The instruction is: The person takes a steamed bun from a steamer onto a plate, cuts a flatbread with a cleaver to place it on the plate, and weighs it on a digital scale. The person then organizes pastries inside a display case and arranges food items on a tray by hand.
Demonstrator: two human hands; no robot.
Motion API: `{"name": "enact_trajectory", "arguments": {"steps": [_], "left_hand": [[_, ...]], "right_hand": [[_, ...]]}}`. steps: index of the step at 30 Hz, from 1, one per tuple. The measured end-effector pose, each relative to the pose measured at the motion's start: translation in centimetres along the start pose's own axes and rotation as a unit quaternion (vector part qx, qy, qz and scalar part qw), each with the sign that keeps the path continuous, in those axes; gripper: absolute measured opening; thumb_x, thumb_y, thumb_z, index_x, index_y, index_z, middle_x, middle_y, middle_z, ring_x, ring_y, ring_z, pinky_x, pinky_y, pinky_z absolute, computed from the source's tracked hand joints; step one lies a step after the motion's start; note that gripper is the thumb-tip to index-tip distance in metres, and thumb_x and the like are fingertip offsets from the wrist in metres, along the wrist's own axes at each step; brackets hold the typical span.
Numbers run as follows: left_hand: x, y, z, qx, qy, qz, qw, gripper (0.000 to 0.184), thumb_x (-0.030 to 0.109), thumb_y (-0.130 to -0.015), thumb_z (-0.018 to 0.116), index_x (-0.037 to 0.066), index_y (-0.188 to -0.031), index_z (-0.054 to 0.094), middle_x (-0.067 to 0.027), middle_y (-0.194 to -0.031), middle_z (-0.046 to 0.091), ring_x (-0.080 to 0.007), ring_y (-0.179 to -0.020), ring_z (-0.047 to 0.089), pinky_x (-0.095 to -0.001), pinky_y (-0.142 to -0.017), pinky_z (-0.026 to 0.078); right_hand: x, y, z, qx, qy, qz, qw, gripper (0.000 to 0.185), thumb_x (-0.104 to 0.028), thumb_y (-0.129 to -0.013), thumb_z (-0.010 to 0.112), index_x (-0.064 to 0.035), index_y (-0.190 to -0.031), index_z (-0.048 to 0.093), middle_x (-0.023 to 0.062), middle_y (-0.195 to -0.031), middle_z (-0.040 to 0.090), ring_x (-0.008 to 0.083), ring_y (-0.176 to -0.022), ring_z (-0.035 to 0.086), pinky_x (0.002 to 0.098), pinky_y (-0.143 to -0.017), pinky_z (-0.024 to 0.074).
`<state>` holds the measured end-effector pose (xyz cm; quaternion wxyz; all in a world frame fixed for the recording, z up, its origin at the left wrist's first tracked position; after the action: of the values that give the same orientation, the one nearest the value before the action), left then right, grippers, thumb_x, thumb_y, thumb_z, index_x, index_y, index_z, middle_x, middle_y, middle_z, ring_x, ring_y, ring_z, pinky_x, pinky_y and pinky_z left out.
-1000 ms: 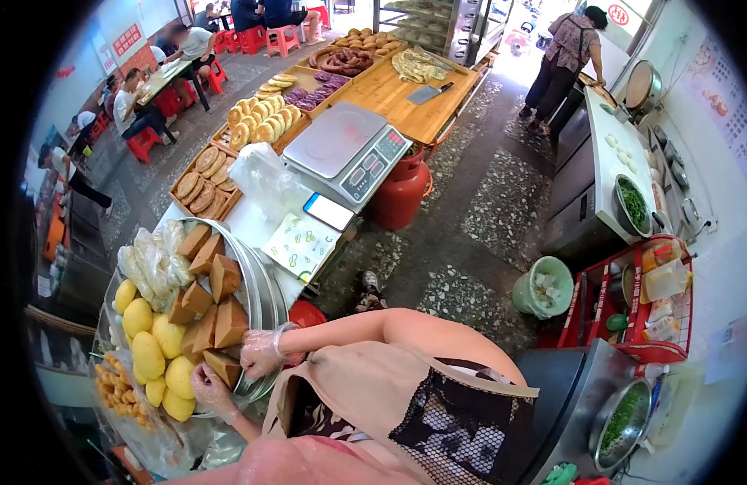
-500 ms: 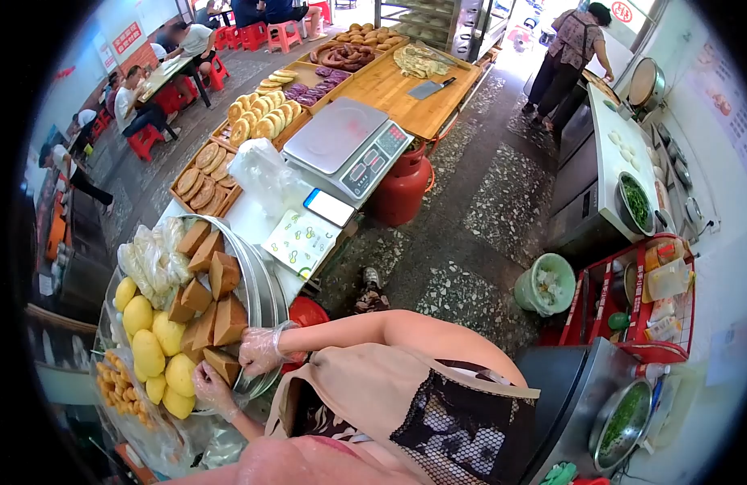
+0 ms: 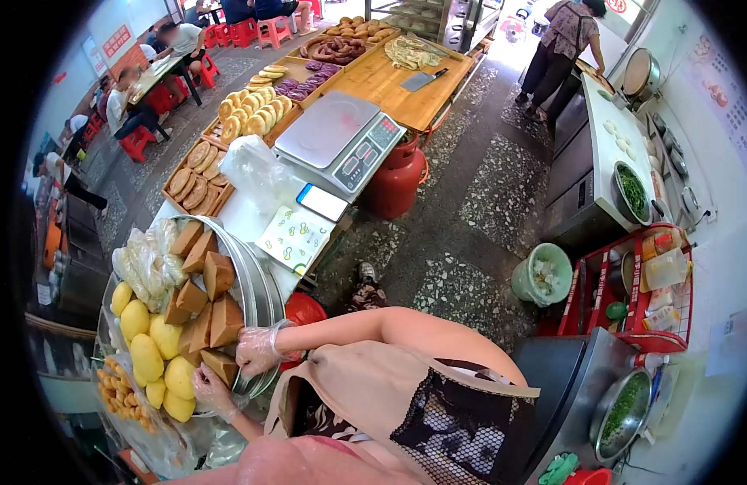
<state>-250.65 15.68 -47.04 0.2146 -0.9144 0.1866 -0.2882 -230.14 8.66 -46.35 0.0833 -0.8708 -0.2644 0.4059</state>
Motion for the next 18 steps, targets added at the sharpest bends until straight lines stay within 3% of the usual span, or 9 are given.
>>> {"name": "enact_trajectory", "arguments": {"steps": [3, 10, 18], "left_hand": [[0.26, 0.05, -0.06, -0.004, -0.006, -0.018, 1.0, 0.032, 0.025, -0.094, 0.055, -0.002, -0.078, 0.057, -0.0198, -0.073, 0.057, -0.0365, -0.068, 0.054, -0.0447, -0.064, 0.042], [0.13, -0.03, -0.14, -0.021, -0.002, -0.029, 0.999, 0.032, 0.027, -0.093, 0.055, -0.002, -0.08, 0.058, -0.0199, -0.073, 0.058, -0.0372, -0.067, 0.055, -0.0455, -0.064, 0.043], [0.41, -0.01, -0.26, -0.029, -0.002, -0.043, 0.999, 0.03, 0.026, -0.094, 0.055, -0.002, -0.085, 0.061, -0.0211, -0.079, 0.061, -0.0381, -0.073, 0.057, -0.045, -0.067, 0.044]], "right_hand": [[0.4, -0.01, 0.47, -0.013, -0.001, 0.0, 1.0, 0.028, -0.03, -0.075, 0.056, -0.0061, -0.062, 0.062, 0.0128, -0.059, 0.059, 0.0333, -0.065, 0.057, 0.0421, -0.076, 0.0412], [0.27, 0.05, 0.42, -0.006, -0.021, 0.002, 1.0, 0.027, -0.029, -0.075, 0.056, -0.0061, -0.061, 0.061, 0.0127, -0.059, 0.059, 0.0337, -0.064, 0.058, 0.0423, -0.076, 0.0416], [0.18, 0.07, 0.22, -0.028, -0.009, 0.015, 0.999, 0.032, -0.034, -0.074, 0.058, -0.0048, -0.07, 0.069, 0.0157, -0.069, 0.065, 0.0349, -0.07, 0.06, 0.0401, -0.078, 0.0425]]}}
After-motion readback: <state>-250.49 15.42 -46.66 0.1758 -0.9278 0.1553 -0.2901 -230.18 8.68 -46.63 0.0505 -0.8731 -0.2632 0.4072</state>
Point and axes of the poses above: each hand's wrist, its own y-axis away from the middle knuckle, its own z-axis out of the palm, x = y × z, the point moved 1 cm from there along -y, towards the middle knuckle
